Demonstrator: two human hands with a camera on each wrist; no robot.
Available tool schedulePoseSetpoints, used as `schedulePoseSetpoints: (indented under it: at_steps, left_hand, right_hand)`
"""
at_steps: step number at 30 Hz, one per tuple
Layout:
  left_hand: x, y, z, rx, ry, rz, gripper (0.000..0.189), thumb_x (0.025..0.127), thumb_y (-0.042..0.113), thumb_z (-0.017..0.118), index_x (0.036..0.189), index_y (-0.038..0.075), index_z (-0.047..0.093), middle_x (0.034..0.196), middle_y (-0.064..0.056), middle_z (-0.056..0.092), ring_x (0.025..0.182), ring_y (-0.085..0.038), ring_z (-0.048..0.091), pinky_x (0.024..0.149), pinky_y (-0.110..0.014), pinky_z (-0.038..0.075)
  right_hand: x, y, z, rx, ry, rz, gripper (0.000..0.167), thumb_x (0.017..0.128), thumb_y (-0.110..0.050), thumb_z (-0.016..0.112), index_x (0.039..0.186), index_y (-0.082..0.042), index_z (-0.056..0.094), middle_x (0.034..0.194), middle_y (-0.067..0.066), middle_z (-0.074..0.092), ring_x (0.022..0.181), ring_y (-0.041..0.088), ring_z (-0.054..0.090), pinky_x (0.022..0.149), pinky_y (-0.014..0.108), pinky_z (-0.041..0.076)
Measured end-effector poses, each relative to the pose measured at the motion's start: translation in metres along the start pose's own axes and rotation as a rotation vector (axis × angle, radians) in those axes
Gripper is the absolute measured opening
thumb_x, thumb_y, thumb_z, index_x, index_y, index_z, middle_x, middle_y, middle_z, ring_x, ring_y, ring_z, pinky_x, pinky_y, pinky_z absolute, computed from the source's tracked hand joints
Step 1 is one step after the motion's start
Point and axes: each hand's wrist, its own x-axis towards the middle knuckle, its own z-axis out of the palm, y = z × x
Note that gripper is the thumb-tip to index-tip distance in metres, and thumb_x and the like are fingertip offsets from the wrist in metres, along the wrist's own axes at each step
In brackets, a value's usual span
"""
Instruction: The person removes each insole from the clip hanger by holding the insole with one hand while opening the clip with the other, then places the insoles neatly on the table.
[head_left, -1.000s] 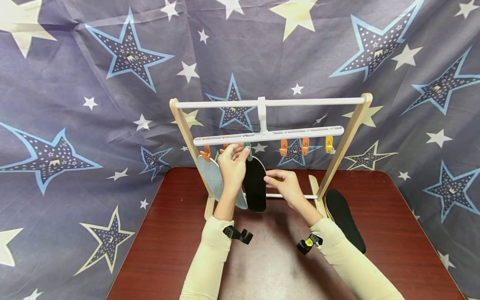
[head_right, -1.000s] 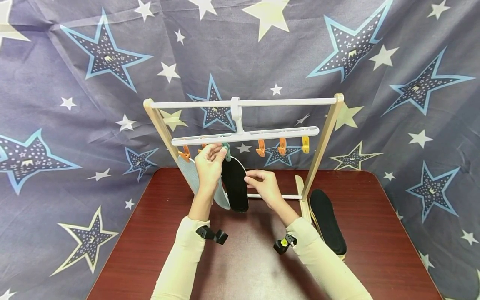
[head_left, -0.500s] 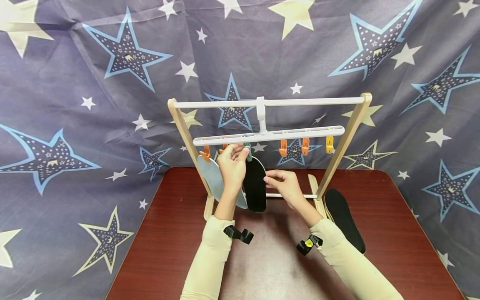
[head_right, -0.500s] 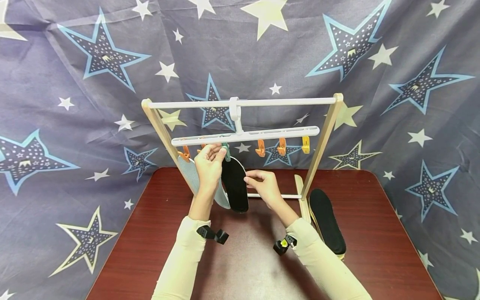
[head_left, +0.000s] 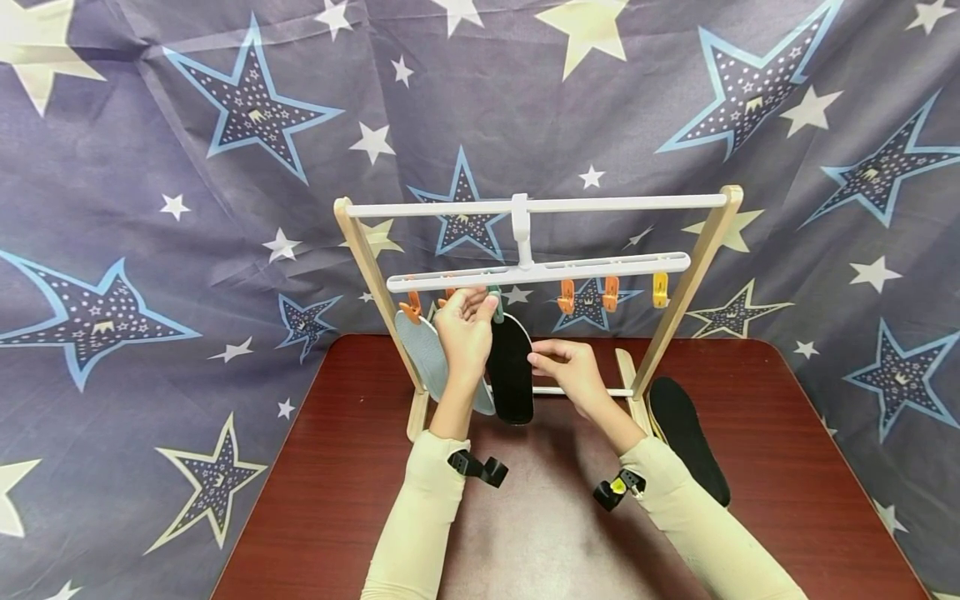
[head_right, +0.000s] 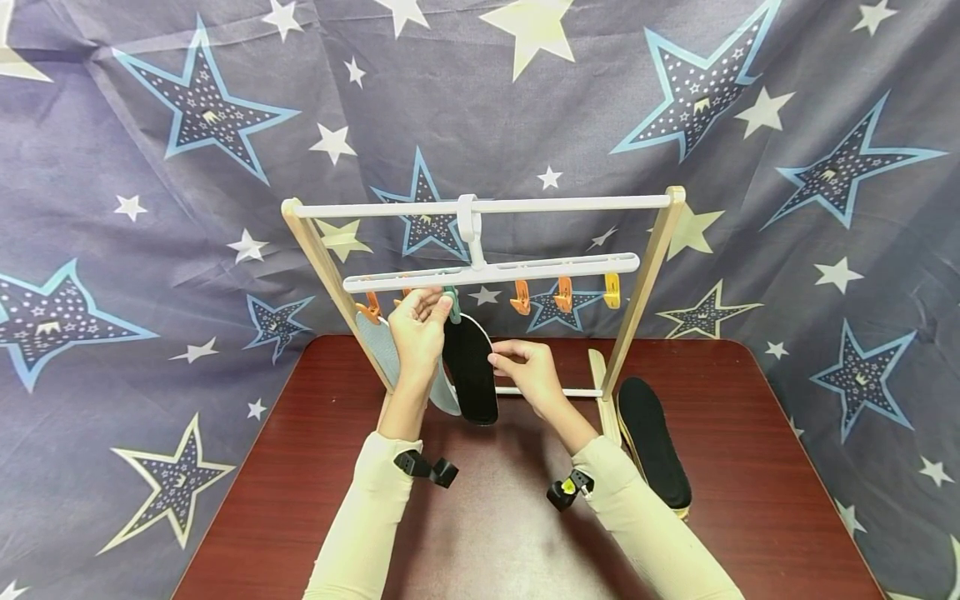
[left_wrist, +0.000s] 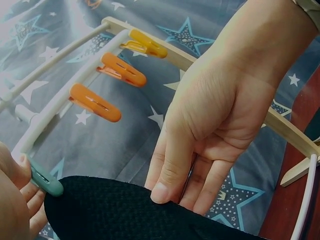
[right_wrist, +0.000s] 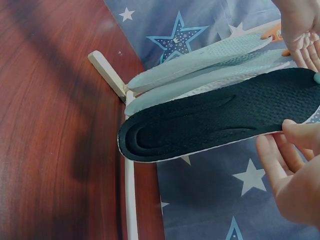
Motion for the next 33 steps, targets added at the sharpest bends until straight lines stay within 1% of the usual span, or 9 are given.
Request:
schedulePoseSetpoints:
  at_steps: [2, 4, 6, 9, 13, 15, 20, 27, 33]
  left_hand:
    - [0.0, -0.0002, 0.0002, -0.003, 0.001, -0.001, 0.014, 0.087, -0.01, 0.071, 0.1, -0.014, 0.07, 0.098, -0.03, 0.074, 0.076, 0.0, 0.065, 0.073, -0.011, 0.055]
    - [-0.0002, 0.0002, 0.0001, -0.004, 0.001, -0.002, 0.013, 0.087, -0.01, 0.071, 0.1, -0.014, 0.07, 0.098, -0.03, 0.074, 0.076, 0.001, 0.065, 0.073, -0.011, 0.055]
    - [-0.0002, 0.0009, -0.0002, -0.002, 0.0, -0.003, 0.013, 0.087, -0.01, 0.071, 0.1, -0.013, 0.07, 0.098, -0.03, 0.074, 0.076, 0.0, 0.065, 0.073, -0.011, 0.055]
    - [-0.0001, 0.0013, -0.0005, -0.002, 0.0, -0.007, 0.013, 0.087, -0.009, 0.071, 0.1, -0.013, 0.071, 0.099, -0.029, 0.074, 0.077, -0.001, 0.066, 0.074, -0.012, 0.055]
    - [0.0003, 0.001, -0.001, 0.0, 0.0, -0.008, 0.014, 0.087, -0.009, 0.072, 0.1, -0.013, 0.071, 0.099, -0.029, 0.074, 0.076, -0.001, 0.066, 0.074, -0.012, 0.055]
    - [0.0004, 0.0009, -0.0013, 0.003, -0.001, -0.007, 0.014, 0.087, -0.009, 0.072, 0.1, -0.012, 0.072, 0.098, -0.029, 0.074, 0.075, 0.0, 0.066, 0.074, -0.012, 0.055]
    - [0.0004, 0.0014, -0.0016, -0.001, 0.004, -0.01, 0.013, 0.086, -0.009, 0.072, 0.099, -0.013, 0.072, 0.097, -0.029, 0.074, 0.074, 0.0, 0.065, 0.073, -0.012, 0.055]
    - [0.0009, 0.0012, -0.0013, 0.0, 0.009, -0.016, 0.013, 0.087, -0.009, 0.073, 0.099, -0.013, 0.072, 0.097, -0.029, 0.074, 0.073, 0.002, 0.065, 0.072, -0.011, 0.055]
    - [0.0013, -0.0001, -0.001, -0.007, 0.013, -0.023, 0.012, 0.087, -0.008, 0.073, 0.098, -0.012, 0.072, 0.097, -0.029, 0.074, 0.073, 0.001, 0.065, 0.072, -0.011, 0.055]
  right_hand:
    - [0.0, 0.0002, 0.0, 0.005, -0.005, -0.003, 0.024, 0.093, 0.003, 0.069, 0.113, 0.015, 0.07, 0.112, 0.036, 0.069, 0.079, 0.009, 0.075, 0.077, 0.034, 0.064]
    - [-0.0001, 0.0001, -0.0002, 0.005, -0.007, -0.006, 0.024, 0.093, 0.002, 0.069, 0.113, 0.015, 0.07, 0.112, 0.036, 0.069, 0.079, 0.01, 0.075, 0.079, 0.037, 0.064]
    - [-0.0003, 0.0, -0.0004, 0.001, -0.008, -0.005, 0.024, 0.093, 0.002, 0.069, 0.113, 0.015, 0.07, 0.112, 0.036, 0.069, 0.079, 0.01, 0.075, 0.082, 0.045, 0.063]
    - [-0.0008, -0.0003, -0.0004, -0.002, -0.006, -0.002, 0.024, 0.093, 0.001, 0.07, 0.113, 0.015, 0.07, 0.112, 0.036, 0.069, 0.079, 0.01, 0.075, 0.083, 0.049, 0.061]
    - [-0.001, 0.0001, -0.0004, -0.004, -0.001, -0.001, 0.024, 0.093, 0.001, 0.07, 0.113, 0.015, 0.07, 0.112, 0.035, 0.069, 0.079, 0.009, 0.075, 0.079, 0.037, 0.064]
    - [-0.0012, 0.0003, -0.0004, -0.004, 0.003, -0.001, 0.024, 0.093, 0.001, 0.07, 0.113, 0.014, 0.07, 0.111, 0.035, 0.07, 0.079, 0.009, 0.075, 0.079, 0.036, 0.064]
    - [-0.0018, 0.0007, -0.0002, -0.012, 0.013, 0.003, 0.024, 0.093, 0.0, 0.071, 0.112, 0.014, 0.07, 0.11, 0.034, 0.07, 0.078, 0.008, 0.074, 0.083, 0.046, 0.063]
    - [-0.0029, 0.0012, -0.0013, -0.009, 0.021, 0.007, 0.025, 0.093, 0.001, 0.071, 0.113, 0.015, 0.07, 0.111, 0.035, 0.07, 0.076, 0.007, 0.074, 0.074, 0.027, 0.064]
    - [-0.003, 0.0027, -0.0031, -0.003, 0.018, -0.002, 0.026, 0.093, 0.0, 0.071, 0.113, 0.015, 0.07, 0.111, 0.036, 0.069, 0.076, 0.007, 0.074, 0.073, 0.025, 0.063]
